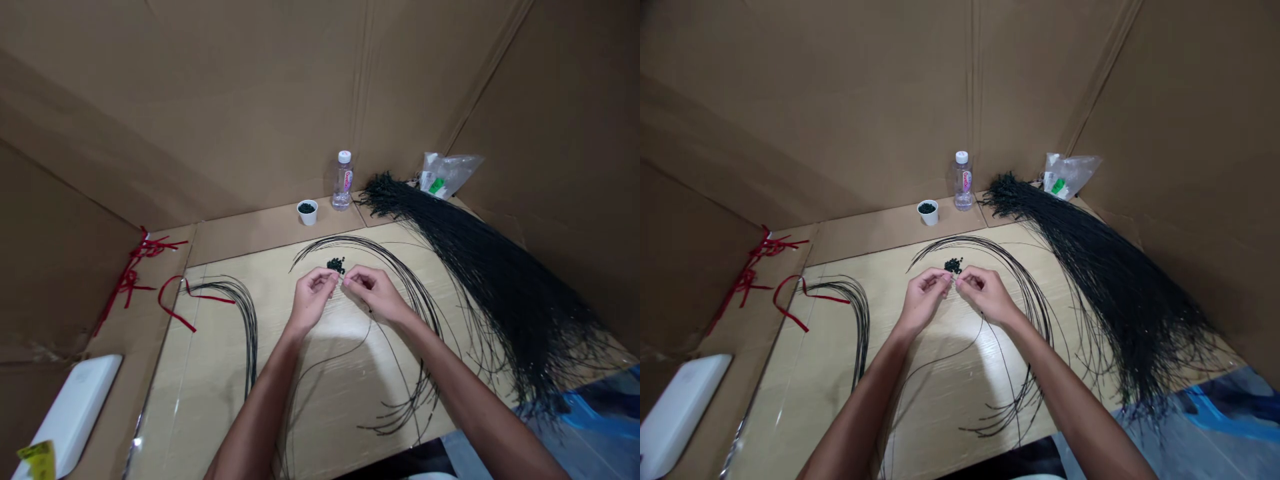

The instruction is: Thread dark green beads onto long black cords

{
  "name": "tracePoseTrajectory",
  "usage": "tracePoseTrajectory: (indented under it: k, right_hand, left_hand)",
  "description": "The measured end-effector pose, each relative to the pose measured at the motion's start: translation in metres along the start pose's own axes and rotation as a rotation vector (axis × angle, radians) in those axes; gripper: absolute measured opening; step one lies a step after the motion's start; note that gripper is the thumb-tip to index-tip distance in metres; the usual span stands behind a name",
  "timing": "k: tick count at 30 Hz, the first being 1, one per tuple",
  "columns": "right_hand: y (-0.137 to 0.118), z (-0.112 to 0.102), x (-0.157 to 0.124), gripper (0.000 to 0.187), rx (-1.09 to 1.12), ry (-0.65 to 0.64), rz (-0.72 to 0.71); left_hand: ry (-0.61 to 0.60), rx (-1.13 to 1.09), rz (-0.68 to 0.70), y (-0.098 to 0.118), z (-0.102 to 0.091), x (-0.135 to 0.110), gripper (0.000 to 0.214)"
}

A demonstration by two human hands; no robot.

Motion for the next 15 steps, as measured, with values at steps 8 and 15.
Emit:
tracePoseTrajectory:
  k: [8, 15]
  right_hand:
    - [-0.0022, -0.0044, 0.0007, 0.034, -0.004, 0.026, -0.008]
    - [-0.0038, -0.0044, 0.0004, 0.033, -0.015, 0.032, -0.006]
  left_hand:
    - [0.013, -0.01, -0.006, -0.0002, -0.0028, 0.001, 0.032]
    - [-0.026, -0.009, -0.027, -0.0022, 0.0009, -0.0005, 0.033]
Point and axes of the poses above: each hand's wrist, its own x-axis towards the middle knuckle, its own z-axis out of the palm, y = z × x, the point moved 10 cm from there along x, towards the middle knuckle, and after that the axes turned 6 degrees about y, right-handed, at the moved point
